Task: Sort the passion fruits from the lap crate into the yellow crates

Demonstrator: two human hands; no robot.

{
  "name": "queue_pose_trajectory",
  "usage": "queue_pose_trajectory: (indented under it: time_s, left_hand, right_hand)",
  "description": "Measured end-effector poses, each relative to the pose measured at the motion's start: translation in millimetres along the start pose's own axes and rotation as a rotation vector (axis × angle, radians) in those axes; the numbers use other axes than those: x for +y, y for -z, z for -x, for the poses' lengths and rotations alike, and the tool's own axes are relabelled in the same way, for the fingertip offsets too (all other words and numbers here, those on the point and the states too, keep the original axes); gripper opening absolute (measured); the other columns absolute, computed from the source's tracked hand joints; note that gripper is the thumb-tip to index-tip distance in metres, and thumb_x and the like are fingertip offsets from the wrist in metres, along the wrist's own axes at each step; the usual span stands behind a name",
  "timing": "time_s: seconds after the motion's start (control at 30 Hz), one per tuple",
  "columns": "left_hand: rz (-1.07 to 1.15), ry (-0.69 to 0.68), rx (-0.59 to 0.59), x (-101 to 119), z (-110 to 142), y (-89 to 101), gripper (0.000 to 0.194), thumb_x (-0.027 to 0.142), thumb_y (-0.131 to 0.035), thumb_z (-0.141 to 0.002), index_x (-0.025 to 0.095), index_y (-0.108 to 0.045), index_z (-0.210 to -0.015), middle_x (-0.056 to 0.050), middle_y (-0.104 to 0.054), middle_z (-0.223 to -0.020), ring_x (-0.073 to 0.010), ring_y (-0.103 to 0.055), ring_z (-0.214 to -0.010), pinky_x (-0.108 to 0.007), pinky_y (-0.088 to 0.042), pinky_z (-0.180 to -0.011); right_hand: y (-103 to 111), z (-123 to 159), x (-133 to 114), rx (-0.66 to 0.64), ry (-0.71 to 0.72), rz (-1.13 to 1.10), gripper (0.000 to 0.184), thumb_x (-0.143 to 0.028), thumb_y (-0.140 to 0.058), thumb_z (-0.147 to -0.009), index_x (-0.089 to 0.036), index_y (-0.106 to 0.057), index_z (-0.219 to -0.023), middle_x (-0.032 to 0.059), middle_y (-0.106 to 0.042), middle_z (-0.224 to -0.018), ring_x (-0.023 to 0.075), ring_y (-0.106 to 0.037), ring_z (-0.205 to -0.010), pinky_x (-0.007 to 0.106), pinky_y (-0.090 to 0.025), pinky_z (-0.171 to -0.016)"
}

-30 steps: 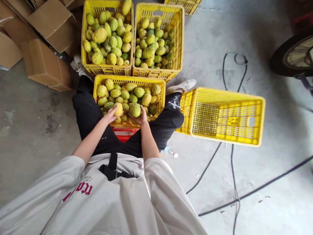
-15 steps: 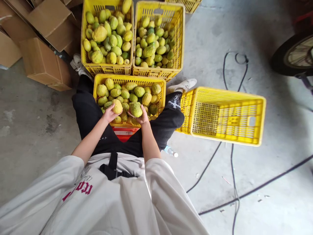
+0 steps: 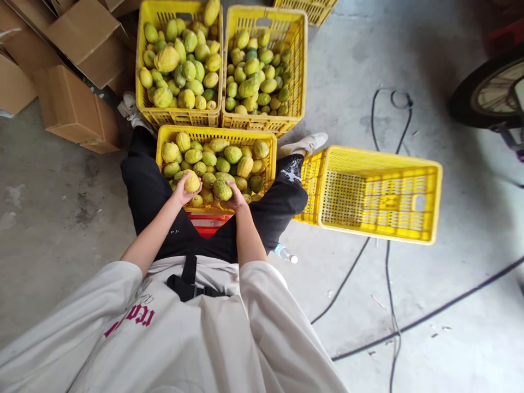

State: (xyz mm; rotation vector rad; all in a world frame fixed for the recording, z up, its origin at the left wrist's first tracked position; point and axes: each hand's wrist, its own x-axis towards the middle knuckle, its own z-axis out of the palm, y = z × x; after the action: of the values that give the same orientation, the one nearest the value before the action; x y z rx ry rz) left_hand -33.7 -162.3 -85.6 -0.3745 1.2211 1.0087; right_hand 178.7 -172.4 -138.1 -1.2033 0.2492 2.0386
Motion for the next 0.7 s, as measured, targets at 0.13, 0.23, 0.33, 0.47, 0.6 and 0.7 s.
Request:
queue_pose_trajectory:
  time_s: [0.13,0.23,0.33,0.47,0.6,0.7]
  left_hand:
    - [0.020,-0.022,-0.099,1.6,4.5,1.2,0.038,0.045,-0.050,-0.121,0.020,-0.078,-0.130,-0.012,-0.082,-0.103,-0.0273,-0.086,-0.104,-0.038,-0.076,-0.093]
    - [0.055,-0.026,-0.101,2.0,4.3,2.5,0.034,0.039,-0.054,-0.118,0.021,-0.077,-0.135,-0.013,-0.084,-0.110,-0.0331,-0.086,-0.123,-0.049,-0.076,-0.107]
    - [0.066,-0.037,-0.077,1.2,-0.4,2.6,0.024,0.037,-0.069,-0.115,0.024,-0.076,-0.134,-0.010,-0.083,-0.111,-0.0308,-0.087,-0.117,-0.046,-0.076,-0.106]
    - [0.079,-0.089,-0.014,0.7,-8.1,2.9,0.017,0.027,-0.077,-0.112,0.027,-0.076,-0.130,-0.005,-0.081,-0.105,-0.0215,-0.084,-0.098,-0.035,-0.075,-0.099]
    - [0.053,-0.075,0.008,-0.2,-11.1,3.1,0.029,0.025,-0.081,-0.109,0.027,-0.076,-0.138,-0.005,-0.081,-0.105,-0.0197,-0.082,-0.093,-0.031,-0.075,-0.092]
    - [0.015,-0.056,-0.003,-1.9,-10.9,2.3,0.022,0.023,-0.078,-0.112,0.024,-0.077,-0.134,-0.004,-0.080,-0.103,-0.0173,-0.081,-0.089,-0.028,-0.073,-0.088]
  right_hand:
    - [2.5,-1.4,-1.3,-0.060,0.007,-0.042,0.024,-0.038,-0.058,-0.109,-0.025,-0.073,-0.122,0.0089,-0.088,-0.100,0.0346,-0.086,-0.127,0.058,-0.075,-0.112]
    - [5.2,-4.4,-2.8,-0.106,0.041,-0.069,0.029,-0.041,-0.058,-0.105,-0.024,-0.073,-0.123,0.0097,-0.089,-0.103,0.0348,-0.086,-0.126,0.059,-0.074,-0.112]
    - [7.3,-7.9,-3.2,-0.132,0.111,-0.117,0.032,-0.044,-0.056,-0.107,-0.023,-0.075,-0.122,0.0098,-0.088,-0.102,0.0344,-0.087,-0.123,0.058,-0.075,-0.111]
    - [8.7,-11.6,-3.8,-0.056,0.190,-0.176,0.022,-0.049,-0.070,-0.105,-0.029,-0.074,-0.112,0.0035,-0.087,-0.094,0.0298,-0.088,-0.100,0.052,-0.079,-0.104]
    - [6.1,-10.8,-4.0,0.021,0.202,-0.141,0.017,-0.047,-0.076,-0.103,-0.031,-0.072,-0.108,0.0014,-0.085,-0.091,0.0286,-0.087,-0.094,0.051,-0.081,-0.100]
    - [1.1,-7.3,-2.1,0.020,0.173,-0.018,0.014,-0.038,-0.074,-0.103,-0.029,-0.072,-0.114,0.0029,-0.087,-0.096,0.0313,-0.089,-0.110,0.054,-0.079,-0.107]
